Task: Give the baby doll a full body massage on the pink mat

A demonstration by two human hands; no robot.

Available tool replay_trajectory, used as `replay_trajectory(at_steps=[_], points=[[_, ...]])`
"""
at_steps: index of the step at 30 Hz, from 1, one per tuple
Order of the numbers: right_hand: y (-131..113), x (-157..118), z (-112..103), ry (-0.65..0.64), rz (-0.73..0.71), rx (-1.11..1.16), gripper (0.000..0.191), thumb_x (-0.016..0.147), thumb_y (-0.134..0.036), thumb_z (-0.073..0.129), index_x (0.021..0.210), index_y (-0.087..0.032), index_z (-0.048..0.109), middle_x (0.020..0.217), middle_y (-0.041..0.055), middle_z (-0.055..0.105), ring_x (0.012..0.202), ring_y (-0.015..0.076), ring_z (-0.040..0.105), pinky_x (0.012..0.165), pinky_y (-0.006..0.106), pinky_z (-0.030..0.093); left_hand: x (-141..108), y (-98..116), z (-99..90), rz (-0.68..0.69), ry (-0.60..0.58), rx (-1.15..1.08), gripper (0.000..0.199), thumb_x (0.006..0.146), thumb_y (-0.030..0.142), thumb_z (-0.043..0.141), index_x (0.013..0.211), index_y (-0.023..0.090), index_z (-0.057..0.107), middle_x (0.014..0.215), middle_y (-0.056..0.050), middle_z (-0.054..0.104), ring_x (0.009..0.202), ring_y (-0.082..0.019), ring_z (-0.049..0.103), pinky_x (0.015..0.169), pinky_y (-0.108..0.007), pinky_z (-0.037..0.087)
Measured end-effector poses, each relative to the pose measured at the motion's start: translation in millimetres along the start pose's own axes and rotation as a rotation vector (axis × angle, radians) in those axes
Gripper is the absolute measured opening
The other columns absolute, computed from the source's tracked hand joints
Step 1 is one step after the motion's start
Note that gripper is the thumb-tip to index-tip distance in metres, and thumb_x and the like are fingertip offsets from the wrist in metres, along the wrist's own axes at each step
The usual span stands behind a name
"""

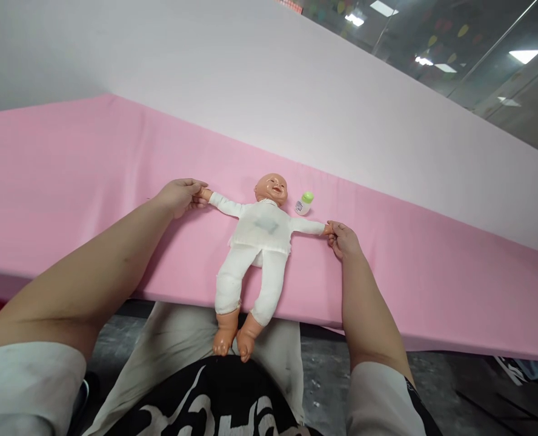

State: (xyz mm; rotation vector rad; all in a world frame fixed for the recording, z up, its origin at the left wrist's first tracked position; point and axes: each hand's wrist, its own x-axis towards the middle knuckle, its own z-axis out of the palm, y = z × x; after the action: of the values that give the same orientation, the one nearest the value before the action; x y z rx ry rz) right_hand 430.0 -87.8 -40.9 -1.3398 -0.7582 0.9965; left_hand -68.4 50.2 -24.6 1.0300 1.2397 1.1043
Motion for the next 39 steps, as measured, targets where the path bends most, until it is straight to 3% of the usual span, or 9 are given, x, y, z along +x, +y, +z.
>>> replay_trajectory(at_steps=[4,7,10,14,20,24,29,33,39], points=[[-1.3,0.0,-2.7,-0.060,0.018,0.014,0.029,0.079,-0.018,0.081,0.106,-0.019,0.072,0.080,0.0002,0.069,0.057,0.0063,0.059,0.053,0.016,0.055,-1.7,0.5,-0.1,-0.011,-0.013,-0.026,0.024,0.095,0.006,0.059,0.117,0.011,0.067,0.078,-0.006,0.070,0.063,-0.015,0.067,0.075,-0.035,0.063],[-2.2,-1.8,-4.5,-0.092,0.022,0.005,0.035,0.072,-0.018,0.086,0.104,-0.020,0.071,0.082,-0.0013,0.068,0.059,0.0062,0.060,0.055,0.017,0.057,-1.9,0.4,-2.3,-0.007,-0.029,-0.053,0.032,0.091,0.004,0.064,0.122,0.012,0.066,0.078,-0.006,0.070,0.062,-0.015,0.068,0.071,-0.032,0.063],[-1.6,-3.0,-4.8,-0.106,0.015,-0.029,0.037,0.067,-0.021,0.092,0.096,-0.021,0.070,0.073,-0.0034,0.065,0.054,0.0066,0.057,0.047,0.016,0.051,-0.8,-0.1,-4.7,0.018,-0.069,-0.059,0.029,0.084,0.007,0.074,0.112,0.013,0.071,0.081,-0.006,0.072,0.059,-0.012,0.066,0.065,-0.026,0.061],[0.4,-3.0,-2.1,-0.075,-0.031,-0.081,0.039,0.067,-0.036,0.096,0.084,-0.022,0.065,0.062,-0.0050,0.061,0.045,0.0067,0.047,0.036,0.016,0.039,1.3,-2.2,-4.7,0.071,-0.080,-0.042,0.010,0.083,0.014,0.080,0.092,0.014,0.075,0.079,-0.006,0.072,0.051,-0.008,0.057,0.054,-0.020,0.055],[1.7,-1.3,2.1,0.009,-0.092,-0.129,0.042,0.076,-0.055,0.089,0.081,-0.022,0.063,0.056,-0.0062,0.058,0.038,0.0061,0.038,0.030,0.018,0.031,4.0,-4.3,-1.9,0.057,-0.036,-0.056,0.010,0.089,0.019,0.077,0.098,0.014,0.077,0.081,-0.009,0.074,0.050,-0.010,0.058,0.054,-0.024,0.056],[2.7,0.4,-0.1,0.008,-0.069,-0.126,0.034,0.081,-0.048,0.085,0.092,-0.019,0.072,0.058,-0.0042,0.060,0.041,0.0060,0.041,0.034,0.018,0.035,4.2,-3.2,-1.7,0.027,-0.011,-0.070,0.022,0.094,0.012,0.067,0.114,0.012,0.076,0.078,-0.008,0.072,0.052,-0.012,0.062,0.057,-0.027,0.060],[0.7,0.1,-5.8,-0.070,-0.013,-0.083,0.038,0.074,-0.032,0.090,0.106,-0.018,0.075,0.073,0.0001,0.068,0.056,0.0087,0.058,0.050,0.020,0.053,5.5,-5.2,-4.0,0.011,-0.009,-0.099,0.037,0.088,0.003,0.067,0.124,0.011,0.073,0.083,-0.009,0.073,0.058,-0.014,0.069,0.064,-0.030,0.065],[-1.5,-2.3,-6.8,-0.130,0.006,-0.087,0.046,0.066,-0.028,0.094,0.106,-0.020,0.072,0.076,-0.0014,0.068,0.060,0.0090,0.061,0.055,0.021,0.056,6.4,-7.4,-6.2,0.043,-0.043,-0.130,0.034,0.084,0.002,0.071,0.117,0.011,0.075,0.088,-0.009,0.075,0.059,-0.012,0.068,0.063,-0.026,0.064],[0.2,-4.8,0.2,-0.122,-0.024,-0.149,0.044,0.064,-0.038,0.097,0.090,-0.021,0.066,0.064,-0.0048,0.062,0.048,0.0082,0.051,0.040,0.020,0.041,4.9,-5.5,-6.2,0.073,-0.073,-0.065,0.018,0.079,0.008,0.079,0.095,0.014,0.077,0.079,-0.007,0.074,0.053,-0.010,0.062,0.055,-0.022,0.058]])
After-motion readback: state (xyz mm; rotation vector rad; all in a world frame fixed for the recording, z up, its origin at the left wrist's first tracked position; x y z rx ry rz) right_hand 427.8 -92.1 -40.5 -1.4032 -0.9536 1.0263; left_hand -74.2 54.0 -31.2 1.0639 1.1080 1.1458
